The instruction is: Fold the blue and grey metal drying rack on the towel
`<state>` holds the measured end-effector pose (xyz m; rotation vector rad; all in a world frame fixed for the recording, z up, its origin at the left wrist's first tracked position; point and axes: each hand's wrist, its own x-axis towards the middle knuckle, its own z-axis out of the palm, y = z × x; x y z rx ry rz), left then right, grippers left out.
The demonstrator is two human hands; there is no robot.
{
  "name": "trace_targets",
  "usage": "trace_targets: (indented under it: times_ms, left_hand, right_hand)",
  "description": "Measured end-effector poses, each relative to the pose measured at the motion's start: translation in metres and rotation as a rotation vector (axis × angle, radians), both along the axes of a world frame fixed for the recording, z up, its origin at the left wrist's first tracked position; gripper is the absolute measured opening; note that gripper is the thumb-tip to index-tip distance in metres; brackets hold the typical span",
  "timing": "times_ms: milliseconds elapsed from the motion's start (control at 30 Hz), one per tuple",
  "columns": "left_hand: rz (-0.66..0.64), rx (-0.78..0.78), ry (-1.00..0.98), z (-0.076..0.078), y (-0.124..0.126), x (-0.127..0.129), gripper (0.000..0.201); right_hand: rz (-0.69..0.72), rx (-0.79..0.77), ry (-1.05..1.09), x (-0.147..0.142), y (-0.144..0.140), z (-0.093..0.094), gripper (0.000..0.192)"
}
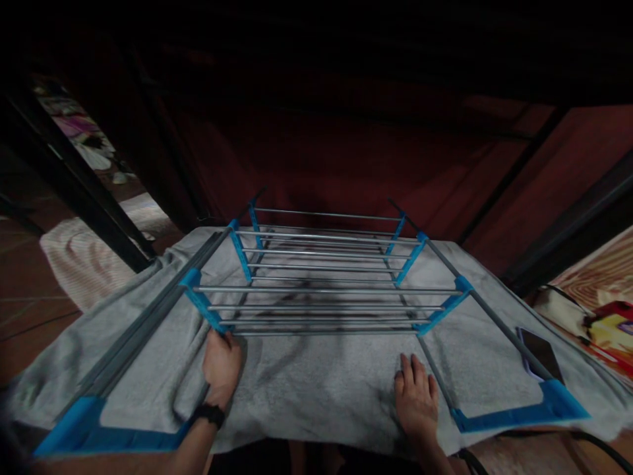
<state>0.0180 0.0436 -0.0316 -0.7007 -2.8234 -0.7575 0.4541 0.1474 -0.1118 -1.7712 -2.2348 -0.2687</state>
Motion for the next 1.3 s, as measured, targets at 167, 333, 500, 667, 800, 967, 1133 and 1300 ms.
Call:
trace_targets:
  times_ms: [167,333,500,667,800,967,1133,1300]
  left_hand:
    - [-0.004,0.004,-0.003,0.006,0.000,0.002,0.026]
    - [-0.009,0.015,-0.022,0.007,-0.001,0.003,0.025]
    - [-0.013,0.026,-0.021,0.005,-0.002,0.004,0.026]
    - [-0.013,0.035,-0.028,0.003,-0.002,0.003,0.025]
    - [-0.013,0.046,-0.037,0.003,-0.002,0.003,0.026]
    - [-0.019,0.065,-0.041,0.003,-0.002,0.002,0.025]
    - [-0.006,0.071,-0.024,-0.003,-0.001,0.000,0.024]
    - [-0.008,0.066,-0.027,-0.006,-0.001,-0.002,0.022]
  right_hand:
    - [0.001,-0.005,-0.039,0.000,0.001,0.002,0.050]
    - [0.019,0.025,-0.034,-0.002,-0.001,0.009,0.050]
    - [0.087,0.036,0.010,-0.005,-0.005,0.017,0.047]
    - [0.087,0.043,0.053,-0.007,-0.008,0.022,0.047]
    - [0.097,0.022,0.059,-0.008,-0.010,0.024,0.047]
    - [0.102,0.055,0.061,-0.008,-0.011,0.026,0.047]
    - [0.099,0.043,0.102,-0.009,-0.011,0.022,0.043]
    - [0.081,0.046,0.077,-0.004,-0.007,0.007,0.041]
